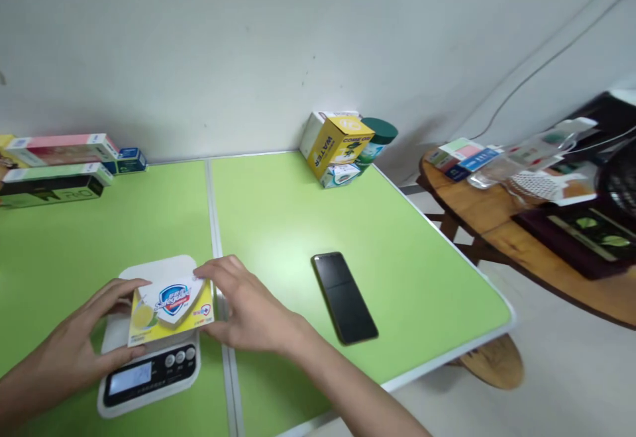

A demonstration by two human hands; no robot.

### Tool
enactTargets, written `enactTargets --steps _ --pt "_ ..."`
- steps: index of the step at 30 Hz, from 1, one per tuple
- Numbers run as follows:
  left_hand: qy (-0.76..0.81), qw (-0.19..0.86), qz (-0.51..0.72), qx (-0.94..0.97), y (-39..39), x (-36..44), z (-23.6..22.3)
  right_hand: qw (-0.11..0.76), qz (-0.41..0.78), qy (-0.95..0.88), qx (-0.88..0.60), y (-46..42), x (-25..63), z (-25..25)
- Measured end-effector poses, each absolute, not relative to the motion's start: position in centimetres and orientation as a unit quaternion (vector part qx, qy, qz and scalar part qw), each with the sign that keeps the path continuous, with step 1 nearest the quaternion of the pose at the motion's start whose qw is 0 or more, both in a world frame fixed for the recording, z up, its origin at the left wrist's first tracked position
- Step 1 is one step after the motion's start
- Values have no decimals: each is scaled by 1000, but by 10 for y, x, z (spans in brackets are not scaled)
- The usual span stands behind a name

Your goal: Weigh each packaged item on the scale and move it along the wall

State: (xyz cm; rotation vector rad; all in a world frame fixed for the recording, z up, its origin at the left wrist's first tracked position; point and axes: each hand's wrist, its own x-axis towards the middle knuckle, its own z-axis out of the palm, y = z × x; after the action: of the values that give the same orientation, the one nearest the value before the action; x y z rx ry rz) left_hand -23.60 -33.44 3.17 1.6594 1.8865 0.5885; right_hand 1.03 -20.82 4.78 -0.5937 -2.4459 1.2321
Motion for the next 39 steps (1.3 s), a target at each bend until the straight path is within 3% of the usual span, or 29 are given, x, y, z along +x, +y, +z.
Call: enactTargets --steps 7,9,14,21,26,32,39 --pt "599 595 238 480 -247 -157 63 231 387 -851 -268 -169 93 54" --pt "575 630 227 469 -216 -131 65 263 371 -841 -293 -158 114 47" --pt "570 533 291 553 -148 -68 43 327 387 -774 -379 -115 165 21" --pt "564 457 326 605 -85 -6 6 328 565 -629 -422 -45 207 -5" --pt "590 344 398 613 -25 29 -3 435 463 -630 -446 8 218 -8" --pt "608 278 441 600 41 70 -11 577 340 -573 -473 69 215 -28" --pt "609 214 458 611 58 86 -24 577 322 -554 -506 99 216 -41"
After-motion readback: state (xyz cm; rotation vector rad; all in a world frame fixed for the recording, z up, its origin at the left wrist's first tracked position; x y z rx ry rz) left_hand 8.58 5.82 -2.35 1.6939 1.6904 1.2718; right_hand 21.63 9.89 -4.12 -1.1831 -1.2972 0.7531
